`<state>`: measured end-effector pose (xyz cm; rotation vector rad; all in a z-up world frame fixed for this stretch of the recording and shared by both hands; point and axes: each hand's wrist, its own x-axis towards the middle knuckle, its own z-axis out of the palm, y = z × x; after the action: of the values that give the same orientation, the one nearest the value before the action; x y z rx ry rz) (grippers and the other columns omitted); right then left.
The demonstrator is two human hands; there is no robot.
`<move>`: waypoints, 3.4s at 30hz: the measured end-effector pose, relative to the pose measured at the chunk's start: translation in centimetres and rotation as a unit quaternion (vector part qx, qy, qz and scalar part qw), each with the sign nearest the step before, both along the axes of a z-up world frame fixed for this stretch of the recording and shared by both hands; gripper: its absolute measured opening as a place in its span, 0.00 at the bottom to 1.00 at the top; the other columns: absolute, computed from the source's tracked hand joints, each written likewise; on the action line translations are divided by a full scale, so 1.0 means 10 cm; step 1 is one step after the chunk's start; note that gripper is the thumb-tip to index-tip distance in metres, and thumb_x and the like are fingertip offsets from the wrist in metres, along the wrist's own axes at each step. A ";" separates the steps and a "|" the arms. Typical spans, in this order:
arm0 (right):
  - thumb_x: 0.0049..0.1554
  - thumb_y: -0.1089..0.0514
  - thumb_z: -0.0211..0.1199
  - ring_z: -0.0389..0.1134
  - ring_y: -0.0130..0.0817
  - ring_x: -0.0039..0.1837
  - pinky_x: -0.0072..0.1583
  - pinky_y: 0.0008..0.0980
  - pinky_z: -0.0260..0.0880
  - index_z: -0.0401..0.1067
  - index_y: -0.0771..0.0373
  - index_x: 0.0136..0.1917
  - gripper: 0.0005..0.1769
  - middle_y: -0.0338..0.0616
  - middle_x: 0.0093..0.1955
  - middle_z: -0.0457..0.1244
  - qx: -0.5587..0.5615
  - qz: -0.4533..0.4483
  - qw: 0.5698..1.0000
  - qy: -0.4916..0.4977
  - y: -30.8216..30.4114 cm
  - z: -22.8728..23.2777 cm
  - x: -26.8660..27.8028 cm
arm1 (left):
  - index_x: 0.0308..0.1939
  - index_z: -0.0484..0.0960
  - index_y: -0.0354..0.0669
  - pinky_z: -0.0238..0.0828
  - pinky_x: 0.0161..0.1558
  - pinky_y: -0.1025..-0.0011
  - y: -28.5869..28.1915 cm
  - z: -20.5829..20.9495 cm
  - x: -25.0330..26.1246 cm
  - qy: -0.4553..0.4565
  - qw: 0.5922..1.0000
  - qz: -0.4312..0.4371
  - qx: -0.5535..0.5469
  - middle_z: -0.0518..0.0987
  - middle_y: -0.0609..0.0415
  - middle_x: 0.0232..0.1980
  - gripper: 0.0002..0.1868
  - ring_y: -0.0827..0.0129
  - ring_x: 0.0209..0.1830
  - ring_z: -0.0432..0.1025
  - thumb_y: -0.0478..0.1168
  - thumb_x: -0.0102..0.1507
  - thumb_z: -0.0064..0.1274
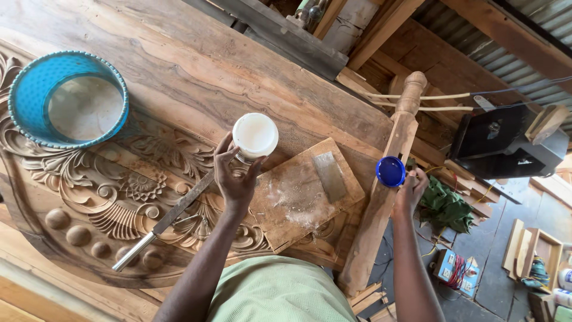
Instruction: The person mixes a light-colored substance with a liquid in a cup, pours it onto a wooden board, and then uses a small scraper and a piece of sandpaper to spread and smooth the mixture over a carved wooden surface.
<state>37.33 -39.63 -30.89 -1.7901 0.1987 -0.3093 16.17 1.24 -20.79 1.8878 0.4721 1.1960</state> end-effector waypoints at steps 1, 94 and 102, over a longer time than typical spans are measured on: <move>0.68 0.46 0.56 0.63 0.33 0.60 0.61 0.32 0.64 0.62 0.63 0.67 0.23 0.41 0.59 0.60 -0.005 -0.032 0.999 -0.010 0.04 0.07 -0.08 | 0.66 0.66 0.46 0.71 0.78 0.58 -0.03 -0.02 -0.01 -0.003 1.000 0.003 0.003 0.70 0.42 0.76 0.38 0.53 0.78 0.67 0.48 0.61 0.74; 0.53 0.62 0.68 0.65 0.40 0.70 0.73 0.41 0.65 0.74 0.52 0.67 0.27 0.43 0.70 0.65 -0.221 0.418 0.880 -0.047 1.46 1.51 -1.36 | 0.70 0.62 0.44 0.63 0.66 0.52 0.05 1.34 0.15 0.461 0.722 -0.417 0.305 0.71 0.46 0.60 0.62 0.52 0.64 0.65 0.54 0.37 0.78; 0.52 0.64 0.67 0.65 0.43 0.70 0.73 0.43 0.64 0.75 0.54 0.65 0.26 0.44 0.68 0.65 -0.237 0.434 0.867 -0.061 1.40 1.67 -1.35 | 0.69 0.63 0.44 0.62 0.67 0.53 0.01 1.37 0.18 0.466 0.713 -0.419 0.316 0.71 0.47 0.61 0.61 0.53 0.64 0.65 0.53 0.36 0.79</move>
<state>23.83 -25.62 -14.18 -2.1317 -0.8330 0.2055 17.95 1.34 -7.11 2.7478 -0.3911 -0.3567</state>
